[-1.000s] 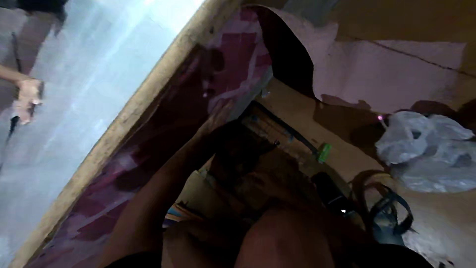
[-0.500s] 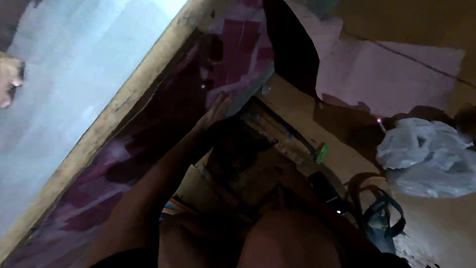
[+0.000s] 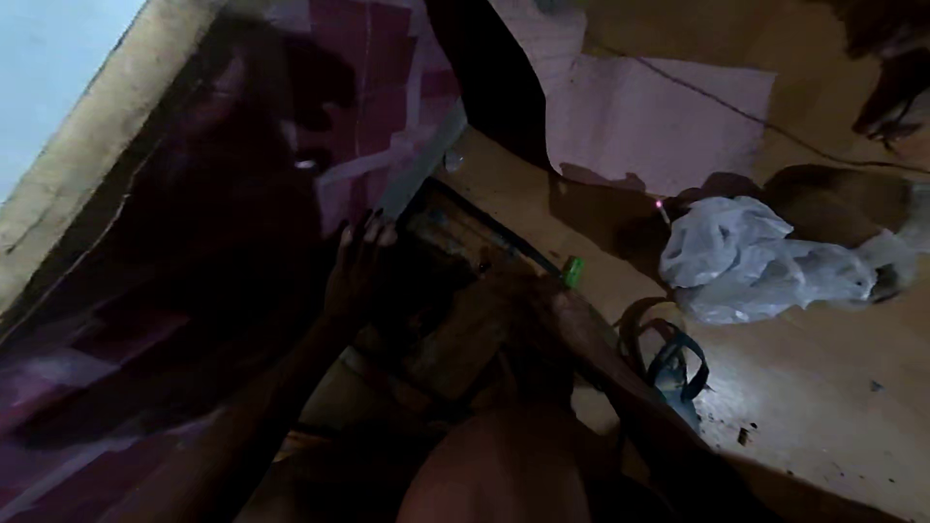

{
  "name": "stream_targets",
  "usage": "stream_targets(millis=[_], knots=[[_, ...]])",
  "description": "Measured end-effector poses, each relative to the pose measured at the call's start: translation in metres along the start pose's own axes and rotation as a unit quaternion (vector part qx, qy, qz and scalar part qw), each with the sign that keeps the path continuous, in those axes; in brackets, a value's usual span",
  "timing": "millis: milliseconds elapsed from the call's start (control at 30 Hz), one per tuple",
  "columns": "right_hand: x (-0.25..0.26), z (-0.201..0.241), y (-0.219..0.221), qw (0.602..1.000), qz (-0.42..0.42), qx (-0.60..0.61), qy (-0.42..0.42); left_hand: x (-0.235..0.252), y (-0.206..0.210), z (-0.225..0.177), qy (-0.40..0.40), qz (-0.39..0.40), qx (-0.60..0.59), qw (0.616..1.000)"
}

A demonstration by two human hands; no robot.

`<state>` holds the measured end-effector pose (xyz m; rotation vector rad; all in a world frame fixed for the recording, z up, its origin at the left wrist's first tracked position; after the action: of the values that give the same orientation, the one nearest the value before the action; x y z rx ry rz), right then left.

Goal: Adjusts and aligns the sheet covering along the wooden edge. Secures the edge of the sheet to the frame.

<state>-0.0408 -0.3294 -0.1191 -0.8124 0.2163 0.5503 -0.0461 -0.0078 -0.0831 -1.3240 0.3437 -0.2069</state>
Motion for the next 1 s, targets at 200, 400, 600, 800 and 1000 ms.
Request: stream_targets(millis=[200,400,600,800,1000], knots=[[0.034,-0.038,-0.037,0.985,-0.132,-0.108,0.003,-0.034,0.004,-0.072,-0.083,0.038,-0.125,0.988],[0.055,-0.039,-0.031,0.984,-0.052,-0.158,0.061,-0.056,-0.015,-0.123,-0.148,-0.060,-0.319,0.934],[0.052,-0.042,-0.028,0.995,-0.073,-0.043,0.048,-0.046,-0.029,-0.154,-0.270,0.013,-0.505,0.820],[0.018,-0.003,-0.029,0.941,-0.043,0.336,0.007,-0.012,-0.045,-0.156,-0.290,-0.051,-0.603,0.741],[0.011,0.019,-0.027,0.888,-0.047,0.448,-0.091,0.008,-0.058,-0.155,-0.300,0.003,-0.726,0.619]])
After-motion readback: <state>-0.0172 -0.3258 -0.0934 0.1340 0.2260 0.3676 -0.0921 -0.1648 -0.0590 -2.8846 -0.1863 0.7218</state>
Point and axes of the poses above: each hand's wrist, its own x-axis towards the middle knuckle, its own y-axis out of the palm, z = x × y, the point moved 5 cm from there along x, towards the middle knuckle, and after that the axes turned 3 degrees about x, right-handed, at the moved point
